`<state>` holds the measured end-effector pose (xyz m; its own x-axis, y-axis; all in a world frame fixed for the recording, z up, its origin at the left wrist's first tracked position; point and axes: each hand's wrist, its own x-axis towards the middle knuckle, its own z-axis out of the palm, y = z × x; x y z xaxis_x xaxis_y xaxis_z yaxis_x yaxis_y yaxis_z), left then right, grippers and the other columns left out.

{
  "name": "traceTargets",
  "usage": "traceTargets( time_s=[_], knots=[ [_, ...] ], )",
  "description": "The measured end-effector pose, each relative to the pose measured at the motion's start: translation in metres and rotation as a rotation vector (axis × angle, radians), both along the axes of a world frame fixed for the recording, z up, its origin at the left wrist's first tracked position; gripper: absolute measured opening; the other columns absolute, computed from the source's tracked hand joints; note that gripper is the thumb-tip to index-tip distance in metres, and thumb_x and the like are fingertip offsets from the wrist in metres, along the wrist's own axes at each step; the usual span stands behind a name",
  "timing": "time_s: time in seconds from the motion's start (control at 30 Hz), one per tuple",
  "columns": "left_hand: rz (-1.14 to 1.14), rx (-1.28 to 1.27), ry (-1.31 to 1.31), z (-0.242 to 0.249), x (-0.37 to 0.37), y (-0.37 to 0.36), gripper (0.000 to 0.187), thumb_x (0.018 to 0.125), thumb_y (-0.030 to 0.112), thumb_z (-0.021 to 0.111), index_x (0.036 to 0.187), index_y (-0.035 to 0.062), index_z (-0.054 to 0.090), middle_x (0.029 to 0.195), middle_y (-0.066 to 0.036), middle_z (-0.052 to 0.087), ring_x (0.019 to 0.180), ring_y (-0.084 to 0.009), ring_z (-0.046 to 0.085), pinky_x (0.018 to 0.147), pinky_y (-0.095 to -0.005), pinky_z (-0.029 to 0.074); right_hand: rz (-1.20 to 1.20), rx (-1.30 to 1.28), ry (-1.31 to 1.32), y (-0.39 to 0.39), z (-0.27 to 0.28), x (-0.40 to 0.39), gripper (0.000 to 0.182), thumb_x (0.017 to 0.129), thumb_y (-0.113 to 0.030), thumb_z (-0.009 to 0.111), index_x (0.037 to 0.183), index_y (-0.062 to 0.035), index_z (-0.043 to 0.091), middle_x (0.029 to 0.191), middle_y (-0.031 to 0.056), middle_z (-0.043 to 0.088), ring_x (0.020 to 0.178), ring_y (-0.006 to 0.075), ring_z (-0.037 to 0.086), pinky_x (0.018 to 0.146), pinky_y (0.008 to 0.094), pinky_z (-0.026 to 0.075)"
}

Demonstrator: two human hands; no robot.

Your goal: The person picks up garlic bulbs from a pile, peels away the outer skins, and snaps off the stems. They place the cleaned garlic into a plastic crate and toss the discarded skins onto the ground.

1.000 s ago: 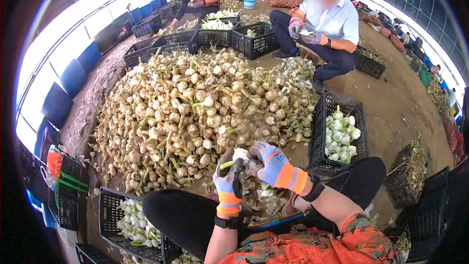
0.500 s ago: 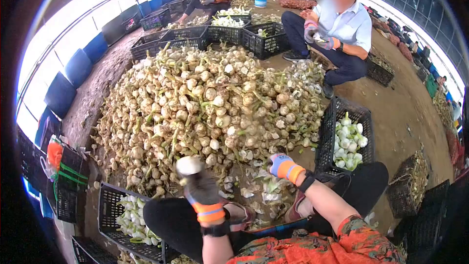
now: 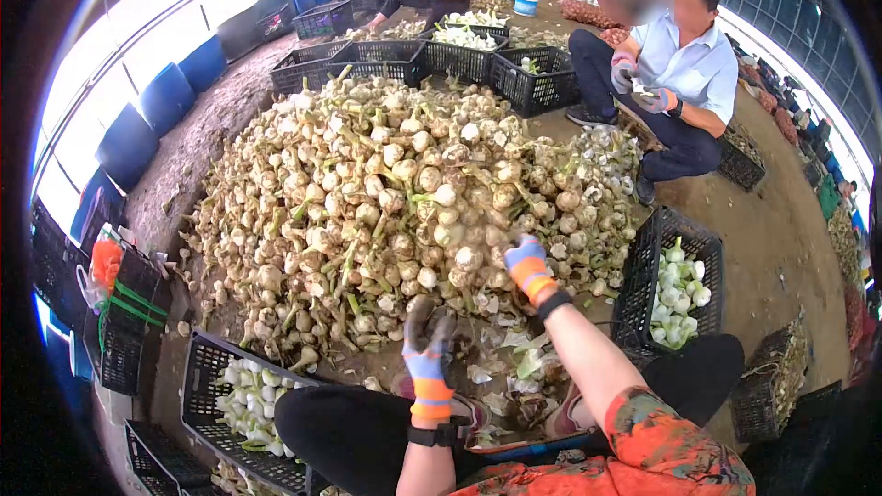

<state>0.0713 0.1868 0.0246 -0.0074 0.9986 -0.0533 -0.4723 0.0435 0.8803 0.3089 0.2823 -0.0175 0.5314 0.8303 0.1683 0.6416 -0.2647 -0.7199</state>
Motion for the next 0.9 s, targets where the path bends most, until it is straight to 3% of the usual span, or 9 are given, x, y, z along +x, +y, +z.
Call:
traceTargets(
  time_s=[0.13,0.17,0.27,0.33,0.4,0.47,0.6,0.7,0.9],
  knots=[
    [-0.151,0.191,0.026,-0.014,0.033,0.002,0.061,0.072,-0.004,0.062,0.128,0.0007,0.039,0.127,-0.010,0.045,0.113,-0.0201,0.046,0.095,-0.0321,0.039,0.244,0.081,1.100,-0.068,0.067,0.003,0.020,0.079,-0.014,0.050,0.088,0.0013,0.060,0.073,0.0054,0.060,0.062,0.0192,0.056,0.059,0.0299,0.047],
    [-0.246,0.086,-0.146,-0.012,0.038,-0.001,0.061,0.073,-0.003,0.061,0.129,0.0007,0.038,0.128,-0.010,0.044,0.114,-0.0202,0.045,0.095,-0.0328,0.039,0.458,0.150,0.774,-0.087,0.073,-0.002,0.013,0.081,-0.010,0.053,0.086,-0.0007,0.060,0.070,0.0033,0.059,0.057,0.0119,0.053,0.051,0.0240,0.043],
    [-0.357,0.019,-0.250,0.005,0.052,-0.008,0.060,0.073,-0.004,0.061,0.129,0.0005,0.038,0.128,-0.010,0.043,0.114,-0.0202,0.045,0.095,-0.0344,0.040,0.472,0.230,1.408,-0.113,0.072,-0.018,0.016,0.083,-0.007,0.045,0.095,0.0018,0.052,0.084,0.0109,0.061,0.072,0.0210,0.060,0.064,0.0325,0.050],
    [-0.282,0.135,-0.060,0.010,0.057,-0.014,0.059,0.071,-0.004,0.063,0.126,-0.0003,0.041,0.125,-0.009,0.046,0.112,-0.0194,0.047,0.093,-0.0330,0.041,0.376,0.226,1.354,-0.115,0.051,-0.023,0.017,0.080,-0.001,0.050,0.096,0.0009,0.053,0.087,0.0117,0.062,0.074,0.0209,0.060,0.065,0.0333,0.051],
    [-0.225,0.262,0.130,0.013,0.062,-0.019,0.057,0.069,-0.003,0.066,0.121,-0.0007,0.044,0.120,-0.008,0.050,0.108,-0.0183,0.049,0.092,-0.0312,0.041,0.372,0.171,0.787,-0.120,0.057,-0.032,0.031,0.076,-0.001,0.059,0.106,0.0001,0.049,0.086,0.0050,0.061,0.076,0.0143,0.059,0.065,0.0302,0.051],
    [-0.132,0.307,0.192,0.013,0.067,-0.023,0.055,0.068,-0.001,0.069,0.118,-0.0003,0.046,0.117,-0.008,0.051,0.105,-0.0174,0.051,0.091,-0.0300,0.041,0.188,0.284,1.214,-0.127,0.076,-0.043,0.042,0.074,0.008,0.052,0.114,0.0040,0.042,0.091,0.0100,0.060,0.080,0.0183,0.060,0.069,0.0325,0.052],
    [-0.164,0.206,-0.038,0.025,0.065,-0.034,0.061,0.065,-0.004,0.071,0.120,-0.0008,0.044,0.116,-0.009,0.051,0.104,-0.0178,0.051,0.092,-0.0304,0.041,0.270,0.271,0.928,-0.136,0.048,-0.029,0.051,0.071,0.014,0.045,0.120,0.0052,0.035,0.097,0.0163,0.058,0.084,0.0226,0.061,0.071,0.0330,0.052],
    [-0.217,0.187,-0.053,0.037,0.064,-0.039,0.064,0.063,-0.003,0.073,0.120,-0.0015,0.043,0.115,-0.009,0.051,0.104,-0.0179,0.051,0.092,-0.0306,0.041,0.362,0.326,1.319,-0.153,0.062,-0.027,0.048,0.073,0.011,0.049,0.119,0.0030,0.040,0.101,0.0152,0.058,0.087,0.0219,0.060,0.074,0.0340,0.051],
    [-0.177,0.317,0.112,0.047,0.072,-0.051,0.066,0.059,-0.001,0.077,0.116,-0.0009,0.044,0.110,-0.008,0.052,0.101,-0.0177,0.051,0.085,-0.0299,0.046,0.477,0.373,1.239,-0.154,0.066,-0.025,0.050,0.071,0.010,0.051,0.120,0.0012,0.040,0.108,0.0153,0.055,0.096,0.0276,0.058,0.079,0.0381,0.050]
  ],
)
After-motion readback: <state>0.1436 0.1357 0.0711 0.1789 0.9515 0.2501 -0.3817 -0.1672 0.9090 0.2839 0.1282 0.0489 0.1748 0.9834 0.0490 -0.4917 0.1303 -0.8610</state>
